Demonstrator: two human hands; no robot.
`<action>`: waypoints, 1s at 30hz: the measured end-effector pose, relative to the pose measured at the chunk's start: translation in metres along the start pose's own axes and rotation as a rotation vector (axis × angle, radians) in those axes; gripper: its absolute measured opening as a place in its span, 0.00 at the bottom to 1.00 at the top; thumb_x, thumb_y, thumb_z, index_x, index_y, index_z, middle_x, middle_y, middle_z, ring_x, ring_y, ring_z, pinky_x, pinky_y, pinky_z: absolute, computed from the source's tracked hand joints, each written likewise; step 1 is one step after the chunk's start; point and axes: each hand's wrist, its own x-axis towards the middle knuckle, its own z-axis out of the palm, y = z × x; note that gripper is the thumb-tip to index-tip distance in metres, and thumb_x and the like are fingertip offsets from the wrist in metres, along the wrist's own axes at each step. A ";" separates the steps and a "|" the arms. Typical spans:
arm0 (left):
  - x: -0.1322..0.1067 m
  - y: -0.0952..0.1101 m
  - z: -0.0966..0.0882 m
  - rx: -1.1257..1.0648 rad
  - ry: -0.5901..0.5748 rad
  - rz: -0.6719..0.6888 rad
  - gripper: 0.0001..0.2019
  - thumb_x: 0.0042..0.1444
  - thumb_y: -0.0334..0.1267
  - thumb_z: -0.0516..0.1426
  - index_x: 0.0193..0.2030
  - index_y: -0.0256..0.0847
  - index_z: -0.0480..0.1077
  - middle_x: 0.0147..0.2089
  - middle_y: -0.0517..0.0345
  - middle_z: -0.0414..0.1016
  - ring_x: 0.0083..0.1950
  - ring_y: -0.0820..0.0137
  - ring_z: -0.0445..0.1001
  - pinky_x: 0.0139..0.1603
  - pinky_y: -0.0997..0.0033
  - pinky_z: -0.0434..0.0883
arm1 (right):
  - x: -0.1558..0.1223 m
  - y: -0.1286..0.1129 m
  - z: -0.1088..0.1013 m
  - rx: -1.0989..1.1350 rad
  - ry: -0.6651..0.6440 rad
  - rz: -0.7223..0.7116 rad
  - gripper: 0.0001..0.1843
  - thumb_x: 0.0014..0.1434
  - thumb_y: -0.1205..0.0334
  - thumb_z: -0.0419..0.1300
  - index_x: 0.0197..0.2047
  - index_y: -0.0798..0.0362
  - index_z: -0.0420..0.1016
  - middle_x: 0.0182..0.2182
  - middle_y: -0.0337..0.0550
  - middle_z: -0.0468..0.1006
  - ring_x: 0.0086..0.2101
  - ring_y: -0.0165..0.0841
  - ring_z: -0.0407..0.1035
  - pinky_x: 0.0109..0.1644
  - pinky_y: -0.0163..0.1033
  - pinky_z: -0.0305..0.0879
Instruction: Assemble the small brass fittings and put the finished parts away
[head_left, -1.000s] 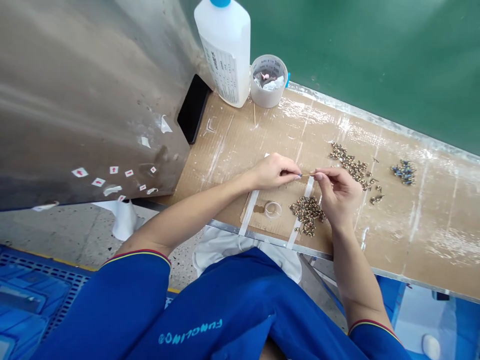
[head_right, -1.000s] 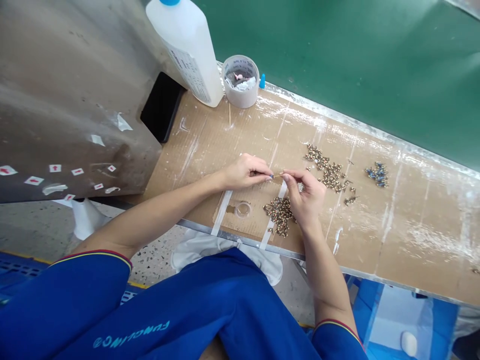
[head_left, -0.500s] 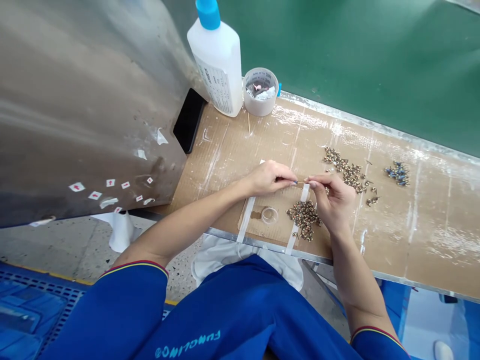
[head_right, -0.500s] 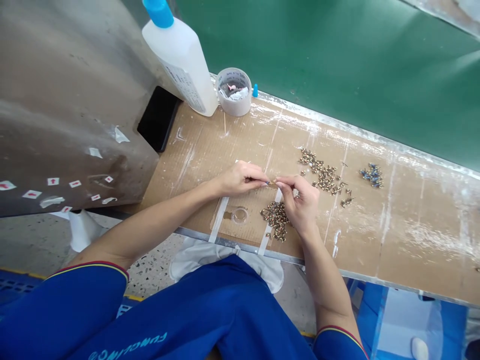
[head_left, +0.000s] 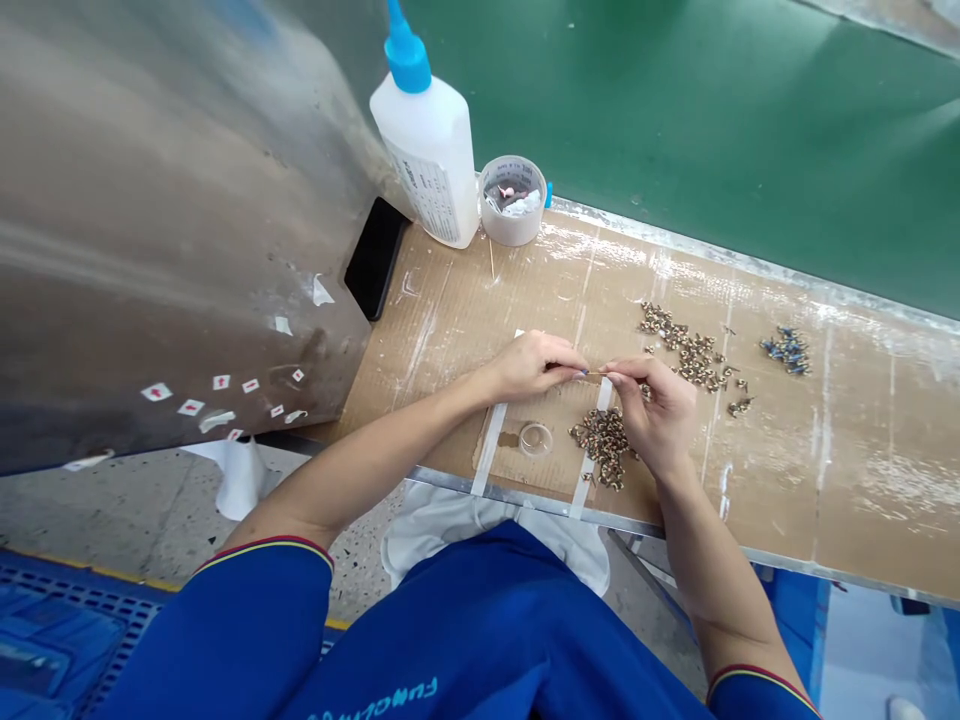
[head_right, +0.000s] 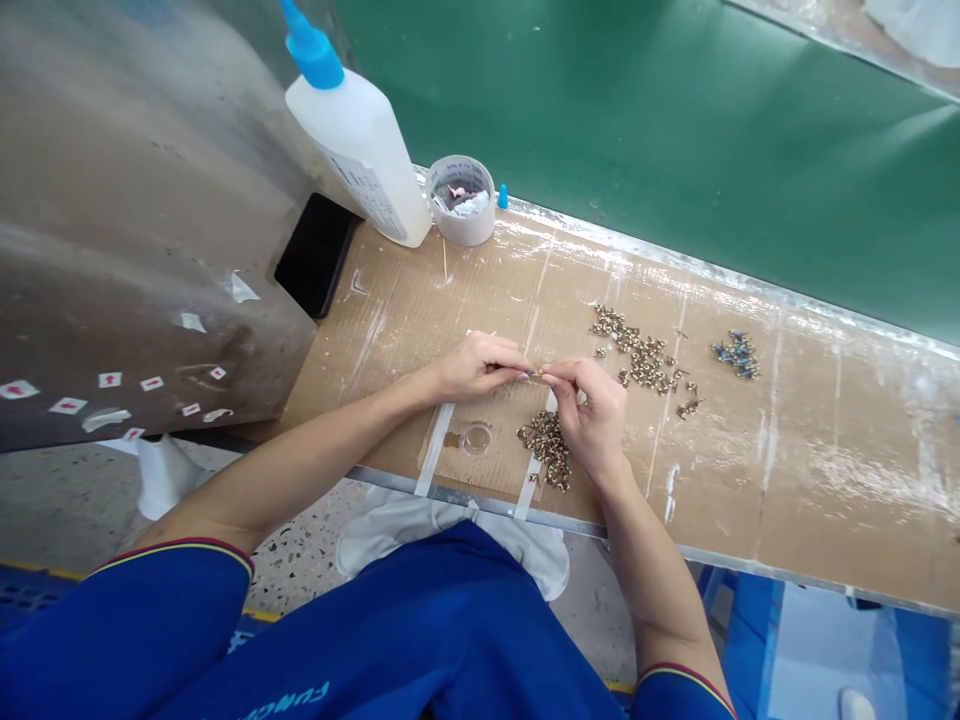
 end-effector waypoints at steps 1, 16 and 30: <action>0.000 0.000 0.000 0.002 -0.003 -0.001 0.09 0.66 0.31 0.59 0.44 0.39 0.83 0.38 0.53 0.84 0.37 0.71 0.80 0.40 0.75 0.72 | 0.000 0.000 0.000 0.014 -0.005 0.011 0.11 0.70 0.59 0.61 0.34 0.47 0.79 0.31 0.40 0.85 0.32 0.34 0.80 0.37 0.39 0.75; 0.002 0.000 -0.008 -0.234 0.039 -0.069 0.09 0.63 0.31 0.59 0.40 0.37 0.83 0.40 0.51 0.86 0.39 0.71 0.82 0.44 0.72 0.76 | -0.001 -0.018 -0.005 0.414 -0.532 -0.025 0.11 0.71 0.57 0.62 0.38 0.48 0.83 0.32 0.40 0.75 0.32 0.29 0.71 0.36 0.36 0.68; 0.003 0.010 -0.011 -0.171 0.019 -0.211 0.09 0.63 0.34 0.57 0.36 0.37 0.79 0.31 0.56 0.81 0.32 0.73 0.76 0.37 0.74 0.70 | 0.001 0.002 -0.018 0.082 -0.367 0.115 0.10 0.71 0.54 0.60 0.48 0.48 0.80 0.37 0.43 0.80 0.35 0.34 0.74 0.39 0.40 0.71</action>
